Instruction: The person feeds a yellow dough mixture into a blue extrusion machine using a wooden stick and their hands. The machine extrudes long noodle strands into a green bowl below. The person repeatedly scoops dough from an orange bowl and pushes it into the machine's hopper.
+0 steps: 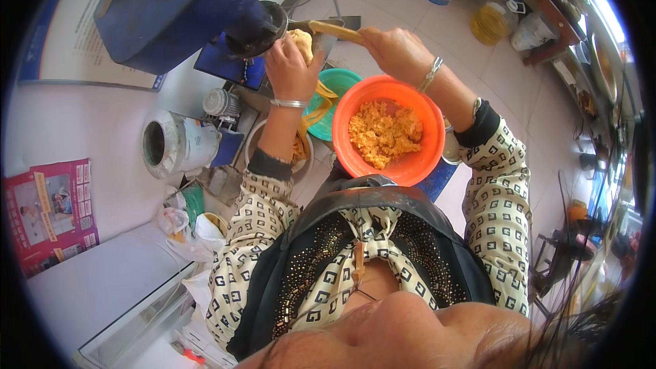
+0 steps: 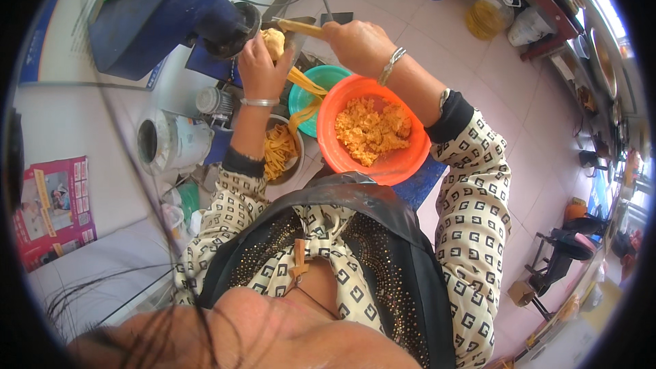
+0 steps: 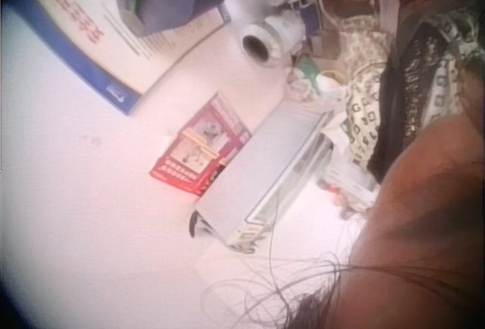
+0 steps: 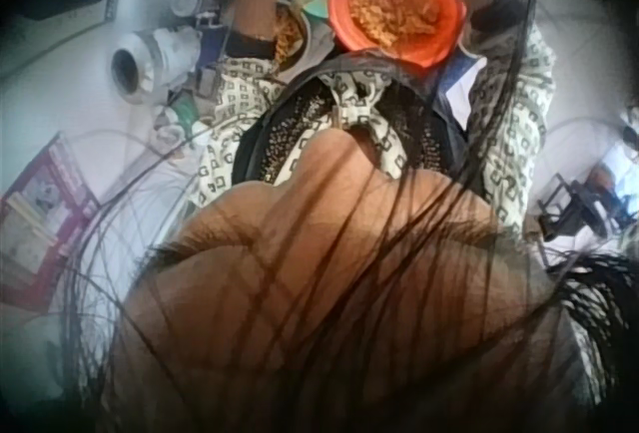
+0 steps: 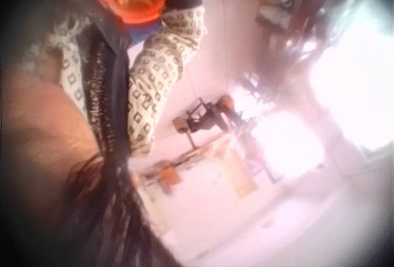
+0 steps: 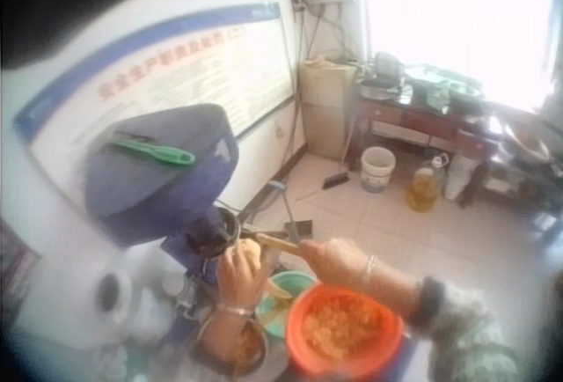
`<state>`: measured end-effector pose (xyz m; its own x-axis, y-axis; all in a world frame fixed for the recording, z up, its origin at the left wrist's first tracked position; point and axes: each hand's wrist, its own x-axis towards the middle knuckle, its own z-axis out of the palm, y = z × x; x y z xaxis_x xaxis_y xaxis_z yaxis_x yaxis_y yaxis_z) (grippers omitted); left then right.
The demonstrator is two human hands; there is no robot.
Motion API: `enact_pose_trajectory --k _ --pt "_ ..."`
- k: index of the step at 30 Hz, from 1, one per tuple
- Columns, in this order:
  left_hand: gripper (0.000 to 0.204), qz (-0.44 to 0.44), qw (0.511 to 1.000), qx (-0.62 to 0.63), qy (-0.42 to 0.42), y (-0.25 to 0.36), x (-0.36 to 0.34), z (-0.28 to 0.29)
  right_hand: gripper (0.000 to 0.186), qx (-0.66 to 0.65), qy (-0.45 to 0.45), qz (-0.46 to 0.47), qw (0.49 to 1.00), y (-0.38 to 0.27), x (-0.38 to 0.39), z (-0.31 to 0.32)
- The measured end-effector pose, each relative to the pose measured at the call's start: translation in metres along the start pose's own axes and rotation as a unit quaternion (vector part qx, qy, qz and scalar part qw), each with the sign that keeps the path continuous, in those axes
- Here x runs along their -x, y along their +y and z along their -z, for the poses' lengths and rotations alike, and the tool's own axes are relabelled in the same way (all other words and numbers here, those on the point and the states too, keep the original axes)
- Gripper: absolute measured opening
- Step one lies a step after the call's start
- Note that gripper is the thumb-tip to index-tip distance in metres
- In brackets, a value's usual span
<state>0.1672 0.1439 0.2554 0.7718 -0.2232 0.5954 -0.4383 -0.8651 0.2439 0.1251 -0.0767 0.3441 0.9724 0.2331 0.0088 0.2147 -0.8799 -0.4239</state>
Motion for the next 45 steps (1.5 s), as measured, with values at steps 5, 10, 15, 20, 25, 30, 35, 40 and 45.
enact_pose_trajectory --k 5,10,15,20,25,30,35,40,45 --pt "0.081 -0.064 0.993 -0.042 -0.089 0.01 0.029 0.007 0.015 0.101 -0.011 0.103 0.989 -0.013 -0.013 -0.018" --pt "0.078 -0.078 0.992 -0.049 -0.081 0.012 0.031 0.0 0.025 0.172 -0.049 0.151 0.972 -0.016 -0.032 -0.023" --pt "0.073 -0.093 0.993 -0.033 -0.065 0.014 0.03 -0.007 0.024 0.208 -0.065 0.16 0.963 -0.024 -0.046 -0.032" --pt "0.07 -0.098 0.992 -0.041 -0.071 0.011 0.027 -0.008 0.019 0.215 -0.083 0.131 0.964 -0.026 -0.051 -0.035" --pt "0.069 -0.079 0.993 -0.053 -0.072 0.009 0.03 -0.009 0.021 0.149 -0.077 0.059 0.984 -0.015 -0.04 -0.004" --pt "0.07 -0.082 0.993 -0.035 -0.077 0.019 0.027 -0.007 0.017 0.13 -0.098 0.057 0.985 -0.015 -0.059 -0.022" --pt "0.068 -0.071 0.992 -0.016 -0.101 0.019 0.027 -0.009 0.019 0.203 -0.102 0.16 0.961 -0.03 -0.065 -0.024" --pt "0.061 -0.078 0.988 0.069 -0.11 0.0 0.025 -0.005 0.02 0.221 -0.092 0.141 0.961 -0.032 -0.067 -0.025" --pt "0.066 0.037 0.991 0.124 0.029 -0.032 0.048 0.006 0.02 0.179 -0.085 0.103 0.975 -0.03 -0.022 0.012"
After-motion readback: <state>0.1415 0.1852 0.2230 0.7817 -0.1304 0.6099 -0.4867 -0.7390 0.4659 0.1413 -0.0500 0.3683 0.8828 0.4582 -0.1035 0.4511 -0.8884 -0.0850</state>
